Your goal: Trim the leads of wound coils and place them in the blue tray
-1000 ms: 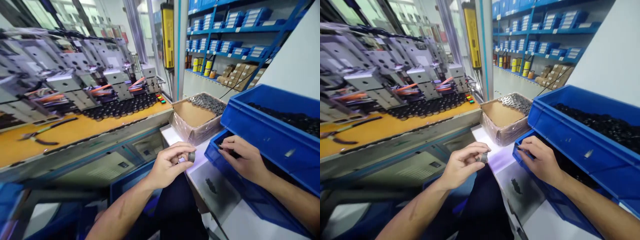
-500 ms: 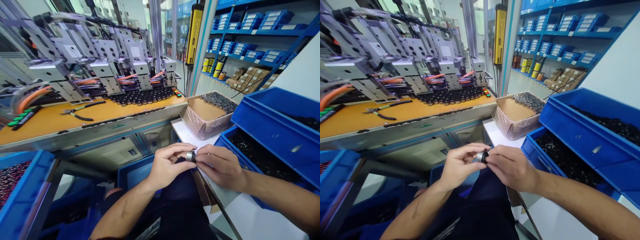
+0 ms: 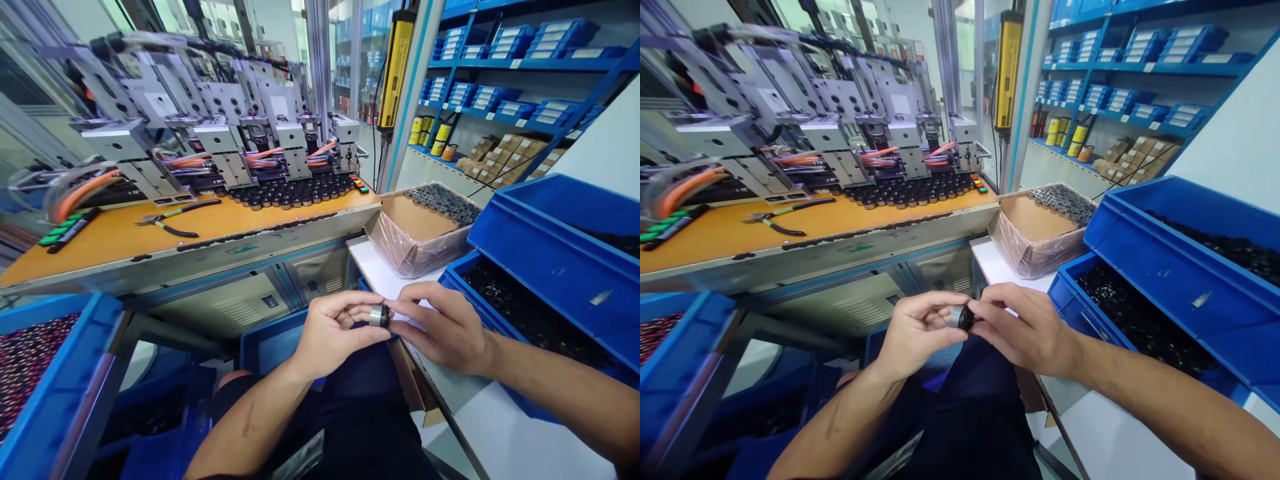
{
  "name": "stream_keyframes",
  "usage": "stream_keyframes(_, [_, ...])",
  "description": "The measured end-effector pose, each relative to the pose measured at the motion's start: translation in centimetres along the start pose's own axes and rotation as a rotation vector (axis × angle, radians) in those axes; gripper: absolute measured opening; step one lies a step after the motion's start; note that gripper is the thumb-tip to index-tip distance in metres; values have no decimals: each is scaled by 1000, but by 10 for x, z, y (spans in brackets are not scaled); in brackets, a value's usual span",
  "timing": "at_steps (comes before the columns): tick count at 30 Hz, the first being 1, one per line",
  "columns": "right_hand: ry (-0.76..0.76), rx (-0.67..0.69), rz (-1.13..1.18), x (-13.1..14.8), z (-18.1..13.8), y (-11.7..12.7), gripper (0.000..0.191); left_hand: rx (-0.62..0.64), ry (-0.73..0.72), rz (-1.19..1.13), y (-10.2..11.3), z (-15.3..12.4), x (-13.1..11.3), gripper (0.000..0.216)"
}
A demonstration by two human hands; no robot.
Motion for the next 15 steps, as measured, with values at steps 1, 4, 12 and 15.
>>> stream_keyframes(1, [5,2,17,0,0,-1,26,-6,6,-8,0,0,0,47])
stream_keyframes(4, [21,9,109,-1,-2,-3,27,-5,23,-34,-2,-1,0,49])
stream_keyframes(12, [1,10,111,-3,1,-5,27,0,30,-82,-1,-1,3,52])
stream_keyframes(15, [13,10,129,-4,0,-6,27,-5,32,-84,0,-1,4,53])
Point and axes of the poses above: each hand's wrist, its own z-axis towards the middle knuckle, its own y-axis out of the back of the hand, x = y × z, the point moved 2 cm from there along z, towards the middle knuckle, and after that the axes turned 2 degrees about x, right-handed, at the moved point
